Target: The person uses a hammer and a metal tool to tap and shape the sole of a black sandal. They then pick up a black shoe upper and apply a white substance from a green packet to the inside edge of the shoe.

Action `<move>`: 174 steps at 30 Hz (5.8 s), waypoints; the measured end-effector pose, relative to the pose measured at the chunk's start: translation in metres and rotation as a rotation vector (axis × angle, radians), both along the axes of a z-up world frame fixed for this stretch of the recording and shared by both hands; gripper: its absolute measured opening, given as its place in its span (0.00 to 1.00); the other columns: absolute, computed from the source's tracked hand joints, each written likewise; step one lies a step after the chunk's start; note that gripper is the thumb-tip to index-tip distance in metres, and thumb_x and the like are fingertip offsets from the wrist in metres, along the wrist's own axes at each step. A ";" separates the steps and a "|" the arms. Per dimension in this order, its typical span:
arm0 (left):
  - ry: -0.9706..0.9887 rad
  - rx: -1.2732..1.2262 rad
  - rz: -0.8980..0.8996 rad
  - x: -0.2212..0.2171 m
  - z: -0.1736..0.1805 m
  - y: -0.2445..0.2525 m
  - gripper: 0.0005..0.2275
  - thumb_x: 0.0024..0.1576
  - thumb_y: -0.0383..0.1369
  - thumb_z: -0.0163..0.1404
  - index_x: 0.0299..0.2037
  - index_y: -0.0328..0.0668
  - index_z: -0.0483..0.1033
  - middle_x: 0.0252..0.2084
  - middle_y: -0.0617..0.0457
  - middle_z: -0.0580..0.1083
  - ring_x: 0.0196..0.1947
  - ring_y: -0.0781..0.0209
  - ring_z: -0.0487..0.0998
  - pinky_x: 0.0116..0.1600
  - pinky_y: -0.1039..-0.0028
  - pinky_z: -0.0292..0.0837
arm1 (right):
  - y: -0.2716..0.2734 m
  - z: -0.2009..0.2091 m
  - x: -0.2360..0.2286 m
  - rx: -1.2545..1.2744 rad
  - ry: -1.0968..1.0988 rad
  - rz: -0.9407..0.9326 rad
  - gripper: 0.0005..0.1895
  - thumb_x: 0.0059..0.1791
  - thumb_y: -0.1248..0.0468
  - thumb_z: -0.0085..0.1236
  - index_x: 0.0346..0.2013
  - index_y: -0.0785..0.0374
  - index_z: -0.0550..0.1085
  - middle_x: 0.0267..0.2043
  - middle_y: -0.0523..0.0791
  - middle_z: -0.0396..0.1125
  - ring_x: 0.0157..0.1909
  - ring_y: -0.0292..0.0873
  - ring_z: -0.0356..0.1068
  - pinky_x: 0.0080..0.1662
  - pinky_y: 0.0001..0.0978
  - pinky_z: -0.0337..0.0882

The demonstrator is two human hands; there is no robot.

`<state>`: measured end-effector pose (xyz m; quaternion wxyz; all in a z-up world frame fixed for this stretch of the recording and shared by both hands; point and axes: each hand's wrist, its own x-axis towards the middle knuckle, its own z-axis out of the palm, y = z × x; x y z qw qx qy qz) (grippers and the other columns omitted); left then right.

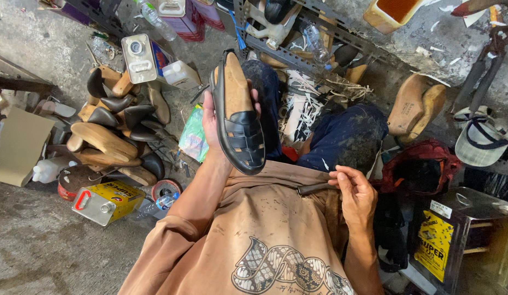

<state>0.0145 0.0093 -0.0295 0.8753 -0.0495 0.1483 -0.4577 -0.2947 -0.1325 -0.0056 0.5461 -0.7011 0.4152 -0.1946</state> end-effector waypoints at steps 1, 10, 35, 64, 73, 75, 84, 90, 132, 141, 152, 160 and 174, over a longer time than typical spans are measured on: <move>-0.021 0.030 0.000 -0.001 0.000 0.000 0.32 0.61 0.53 0.46 0.66 0.33 0.67 0.67 0.36 0.68 0.65 0.36 0.71 0.69 0.43 0.64 | 0.000 0.001 0.000 0.002 0.001 0.000 0.08 0.56 0.67 0.54 0.46 0.65 0.79 0.37 0.52 0.77 0.35 0.42 0.78 0.41 0.30 0.76; -0.144 0.338 0.068 -0.015 0.005 -0.007 0.27 0.63 0.53 0.45 0.58 0.34 0.76 0.58 0.34 0.75 0.58 0.38 0.77 0.69 0.49 0.68 | 0.002 -0.006 -0.001 0.017 0.005 0.022 0.10 0.56 0.66 0.53 0.47 0.64 0.79 0.37 0.51 0.77 0.35 0.42 0.78 0.41 0.31 0.77; -0.255 -0.155 -0.316 -0.051 0.015 -0.008 0.42 0.62 0.62 0.36 0.69 0.23 0.57 0.66 0.26 0.65 0.54 0.29 0.77 0.64 0.39 0.69 | 0.003 0.004 -0.013 -0.098 0.391 0.117 0.09 0.54 0.58 0.57 0.44 0.54 0.82 0.31 0.49 0.77 0.36 0.49 0.79 0.41 0.43 0.78; -1.109 0.427 -0.975 -0.062 0.087 -0.014 0.28 0.62 0.49 0.45 0.68 0.37 0.65 0.59 0.39 0.74 0.59 0.55 0.72 0.65 0.57 0.65 | 0.000 0.081 0.038 0.083 -0.308 0.141 0.28 0.50 0.55 0.60 0.60 0.69 0.71 0.59 0.54 0.67 0.57 0.48 0.71 0.56 0.42 0.73; -1.229 0.239 -1.003 -0.046 0.069 -0.028 0.50 0.42 0.47 0.66 0.75 0.41 0.52 0.68 0.39 0.67 0.65 0.53 0.68 0.67 0.58 0.63 | -0.198 0.038 0.036 -0.680 0.170 0.008 0.17 0.54 0.62 0.55 0.55 0.66 0.72 0.51 0.58 0.70 0.53 0.62 0.69 0.56 0.56 0.66; -1.100 0.230 -0.949 -0.049 0.048 -0.025 0.44 0.45 0.44 0.61 0.74 0.40 0.57 0.67 0.44 0.70 0.64 0.60 0.68 0.67 0.66 0.64 | -0.244 0.027 0.035 -1.003 0.326 -0.051 0.20 0.53 0.58 0.63 0.55 0.66 0.72 0.49 0.58 0.70 0.52 0.63 0.69 0.55 0.55 0.64; -1.452 0.275 -0.651 -0.026 0.093 -0.050 0.42 0.59 0.46 0.51 0.76 0.34 0.40 0.80 0.46 0.41 0.79 0.55 0.41 0.80 0.57 0.31 | -0.297 -0.013 0.032 -0.709 0.288 -0.342 0.20 0.40 0.71 0.48 0.47 0.61 0.69 0.44 0.51 0.69 0.44 0.52 0.69 0.49 0.43 0.67; -1.323 0.528 -0.617 -0.032 0.082 -0.043 0.38 0.43 0.26 0.65 0.69 0.42 0.67 0.38 0.42 0.82 0.31 0.65 0.83 0.30 0.80 0.78 | -0.148 0.064 0.025 -0.087 -0.111 -0.203 0.14 0.59 0.61 0.53 0.50 0.62 0.58 0.37 0.54 0.71 0.41 0.50 0.77 0.48 0.41 0.78; -1.897 0.407 -0.941 0.015 0.108 -0.090 0.33 0.46 0.39 0.60 0.66 0.47 0.68 0.51 0.59 0.71 0.48 0.64 0.70 0.52 0.74 0.62 | -0.273 0.077 0.026 -0.857 0.764 -0.047 0.23 0.55 0.60 0.66 0.61 0.65 0.71 0.61 0.59 0.56 0.58 0.64 0.56 0.53 0.62 0.62; -2.496 0.579 -0.440 -0.020 0.042 -0.099 0.38 0.41 0.39 0.64 0.66 0.46 0.67 0.63 0.45 0.66 0.56 0.37 0.75 0.56 0.52 0.70 | 0.015 0.071 -0.010 -0.074 1.020 0.410 0.19 0.47 0.42 0.52 0.31 0.51 0.80 0.27 0.52 0.77 0.36 0.59 0.78 0.41 0.54 0.75; -1.906 0.527 -0.912 0.005 0.024 -0.139 0.17 0.52 0.40 0.63 0.49 0.45 0.80 0.30 0.46 0.73 0.27 0.51 0.73 0.33 0.63 0.64 | 0.029 0.071 -0.064 -0.506 0.692 -0.014 0.21 0.50 0.44 0.59 0.19 0.48 0.67 0.12 0.39 0.64 0.16 0.42 0.69 0.22 0.27 0.65; -1.838 0.551 -0.948 0.003 0.035 -0.137 0.16 0.52 0.37 0.63 0.48 0.44 0.80 0.27 0.48 0.72 0.25 0.58 0.71 0.30 0.70 0.62 | -0.025 0.086 0.009 -0.766 0.123 -0.202 0.11 0.52 0.66 0.61 0.25 0.56 0.73 0.15 0.35 0.68 0.20 0.40 0.70 0.39 0.27 0.74; -2.029 0.598 -0.841 0.003 0.049 -0.123 0.18 0.48 0.38 0.64 0.49 0.48 0.79 0.28 0.42 0.73 0.26 0.49 0.72 0.33 0.64 0.67 | -0.041 0.072 0.050 -0.992 0.181 -0.069 0.18 0.52 0.59 0.65 0.24 0.68 0.74 0.16 0.50 0.62 0.22 0.56 0.70 0.29 0.39 0.72</move>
